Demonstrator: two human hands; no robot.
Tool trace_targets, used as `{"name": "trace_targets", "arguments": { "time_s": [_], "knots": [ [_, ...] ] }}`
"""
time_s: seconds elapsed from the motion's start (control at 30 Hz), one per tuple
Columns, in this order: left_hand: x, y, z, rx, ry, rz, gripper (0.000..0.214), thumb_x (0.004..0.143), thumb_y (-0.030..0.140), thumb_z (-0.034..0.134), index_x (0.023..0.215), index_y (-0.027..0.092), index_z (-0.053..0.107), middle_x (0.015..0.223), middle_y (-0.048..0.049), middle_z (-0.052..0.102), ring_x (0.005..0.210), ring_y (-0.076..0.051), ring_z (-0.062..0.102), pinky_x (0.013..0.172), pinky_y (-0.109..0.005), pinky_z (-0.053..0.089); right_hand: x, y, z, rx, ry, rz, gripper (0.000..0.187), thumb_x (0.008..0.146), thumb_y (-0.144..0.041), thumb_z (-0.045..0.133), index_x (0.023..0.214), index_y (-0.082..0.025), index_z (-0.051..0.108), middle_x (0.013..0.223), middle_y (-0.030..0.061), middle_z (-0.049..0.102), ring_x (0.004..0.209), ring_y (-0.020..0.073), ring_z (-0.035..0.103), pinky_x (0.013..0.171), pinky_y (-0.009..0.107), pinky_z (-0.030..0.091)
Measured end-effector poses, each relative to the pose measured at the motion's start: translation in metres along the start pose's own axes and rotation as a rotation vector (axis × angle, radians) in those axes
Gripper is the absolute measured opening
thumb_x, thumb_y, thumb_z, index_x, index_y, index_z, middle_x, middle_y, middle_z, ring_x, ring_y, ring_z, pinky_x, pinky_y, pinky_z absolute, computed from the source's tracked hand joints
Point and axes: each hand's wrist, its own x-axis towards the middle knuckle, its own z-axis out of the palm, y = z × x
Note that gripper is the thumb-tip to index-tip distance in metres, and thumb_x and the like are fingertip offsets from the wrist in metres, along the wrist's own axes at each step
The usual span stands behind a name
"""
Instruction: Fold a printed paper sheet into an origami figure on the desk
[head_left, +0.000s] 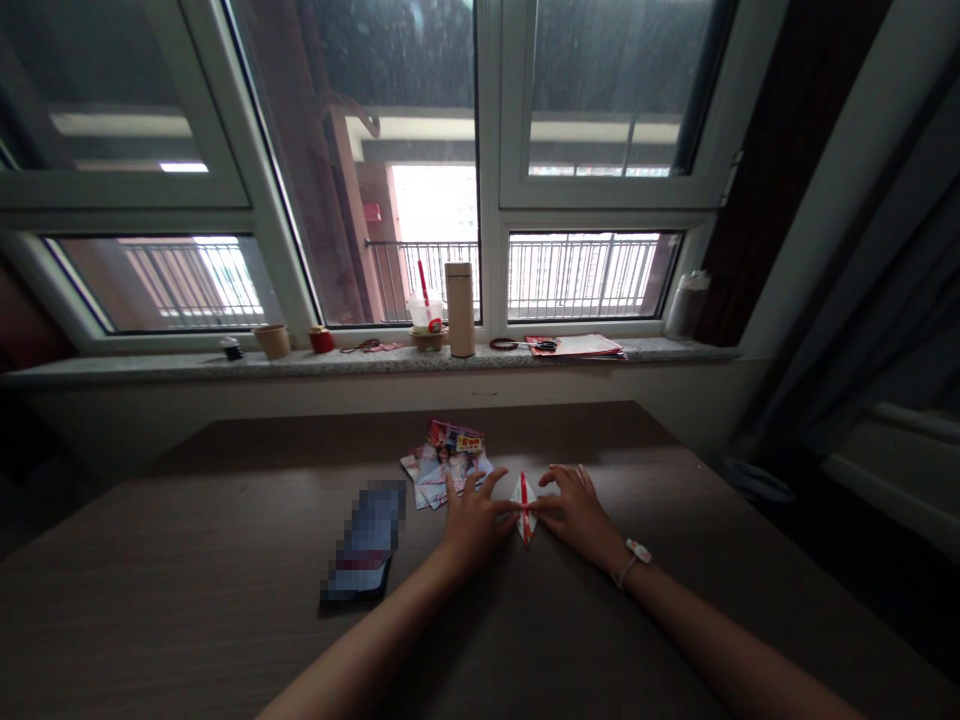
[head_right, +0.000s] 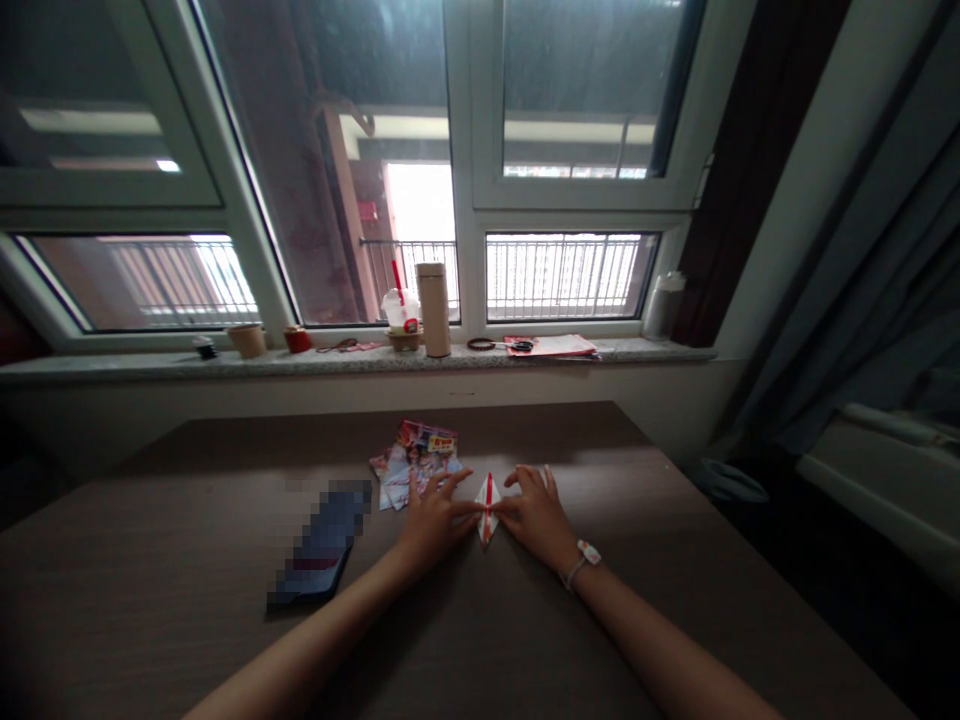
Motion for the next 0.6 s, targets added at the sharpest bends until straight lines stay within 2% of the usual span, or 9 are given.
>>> {"name": "trace_targets", "arguments": {
  "time_s": [0.17,0.37,0.6],
  "knots": [
    [0.0005,0.0010,-0.0024,-0.049,0.012,-0.121,0.016,0.084,0.037,0.074,0.098,0.045,0.078,0.149,0.0033,0.050,0.137,-0.034,0.042,0.118,-0.071,0.000,-0.0005,-0.0015,-0.0033,0.019,0.015,0.072,0.013,0.087,-0.038,0.067,0.090,-0.031,0.077,0.116,0.0058,0.060,0.126,0.0284,0.047,0.115,0.061,0.019],
    [-0.0009,0.0020,-0.0032,-0.047,0.066,-0.163,0.011,0.080,0.037,0.078,0.091,0.039,0.080,0.149,0.0019,0.051,0.136,-0.035,0.041,0.116,-0.075,0.004,0.0012,0.0015,-0.0058,0.037,0.021,0.145,0.020,0.084,-0.045,0.070,0.076,-0.027,0.076,0.111,0.0052,0.061,0.121,0.0276,0.049,0.115,0.060,0.019],
    [0.0002,-0.0024,0.0018,-0.088,0.063,-0.184,0.010,0.079,0.039,0.078,0.088,0.037,0.080,0.146,-0.0003,0.054,0.136,-0.035,0.043,0.115,-0.075,0.007,-0.0006,0.0051,0.0013,0.057,0.030,0.122,0.020,0.086,-0.044,0.067,0.081,-0.026,0.072,0.114,0.0051,0.062,0.121,0.0271,0.048,0.114,0.060,0.021]
  ]
}}
